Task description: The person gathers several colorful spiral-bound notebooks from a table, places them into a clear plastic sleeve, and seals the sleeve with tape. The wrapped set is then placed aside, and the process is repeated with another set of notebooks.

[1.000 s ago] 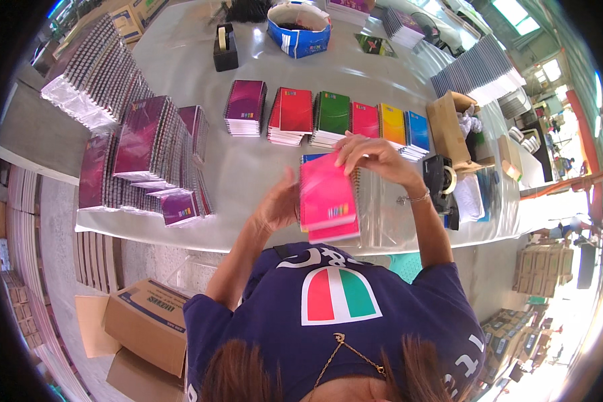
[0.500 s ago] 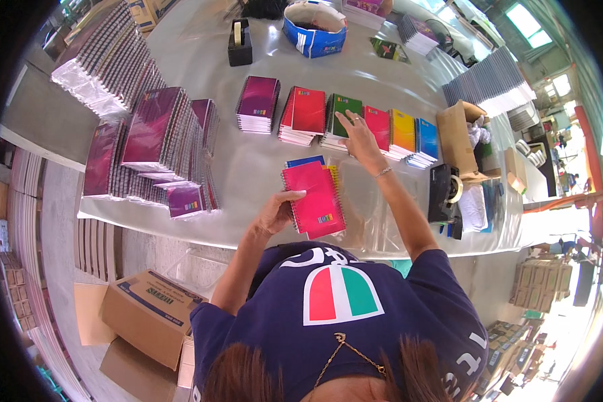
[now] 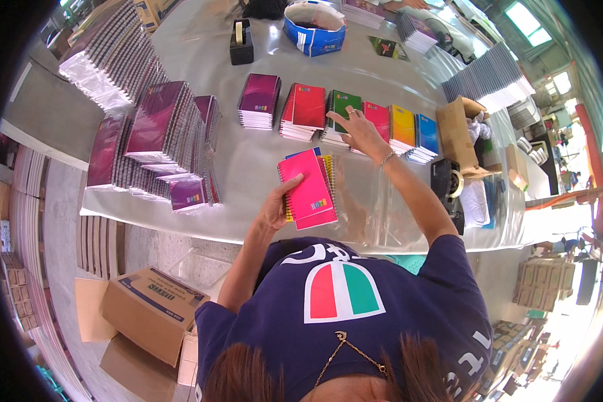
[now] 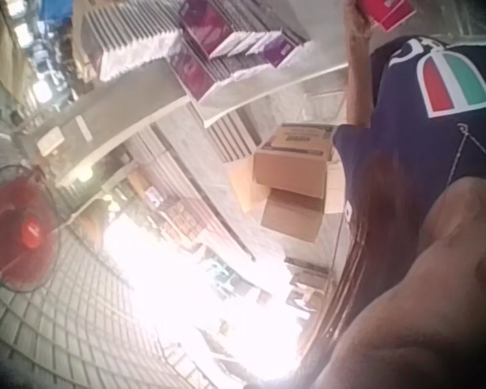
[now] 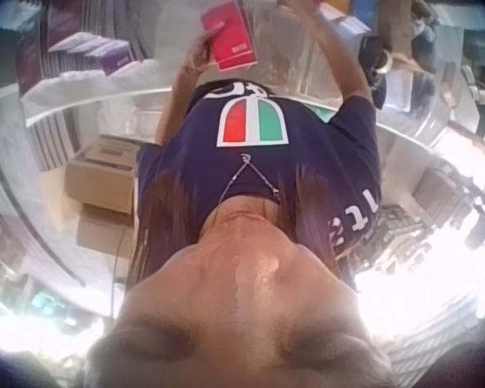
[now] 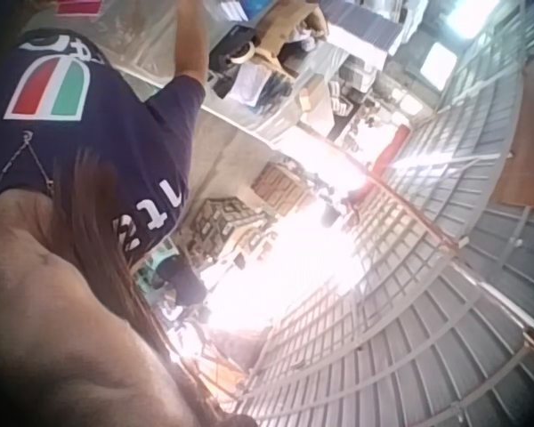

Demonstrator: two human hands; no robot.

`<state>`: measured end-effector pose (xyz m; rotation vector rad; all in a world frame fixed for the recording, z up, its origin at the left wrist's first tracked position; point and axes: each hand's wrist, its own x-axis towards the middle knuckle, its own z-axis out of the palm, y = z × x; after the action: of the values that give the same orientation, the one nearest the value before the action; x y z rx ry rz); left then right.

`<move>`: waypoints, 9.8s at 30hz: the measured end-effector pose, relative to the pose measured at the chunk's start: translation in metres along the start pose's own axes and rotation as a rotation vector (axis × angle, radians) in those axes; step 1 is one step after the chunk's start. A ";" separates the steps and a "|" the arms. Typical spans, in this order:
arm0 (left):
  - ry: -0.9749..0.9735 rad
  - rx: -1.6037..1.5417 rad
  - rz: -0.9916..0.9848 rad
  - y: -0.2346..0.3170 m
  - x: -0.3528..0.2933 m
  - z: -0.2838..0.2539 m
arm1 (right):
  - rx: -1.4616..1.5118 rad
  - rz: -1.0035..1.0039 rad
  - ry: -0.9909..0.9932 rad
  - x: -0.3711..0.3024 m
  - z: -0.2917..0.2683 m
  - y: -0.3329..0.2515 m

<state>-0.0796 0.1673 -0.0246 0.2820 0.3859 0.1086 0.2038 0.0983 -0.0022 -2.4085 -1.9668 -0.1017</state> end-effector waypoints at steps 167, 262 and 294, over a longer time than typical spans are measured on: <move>-0.068 1.225 0.489 -0.169 0.083 0.040 | 1.515 0.381 0.267 -0.253 0.064 -0.031; 0.754 2.003 0.631 -0.166 0.052 0.004 | 0.200 1.084 0.250 -0.308 0.096 -0.051; 0.198 0.424 -0.470 -0.211 0.005 0.020 | 2.163 1.203 0.492 -0.357 0.044 -0.026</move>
<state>-0.0567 -0.0384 -0.0705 0.5923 0.6633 -0.4152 0.1093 -0.2423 -0.0718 -1.0941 0.2939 0.8015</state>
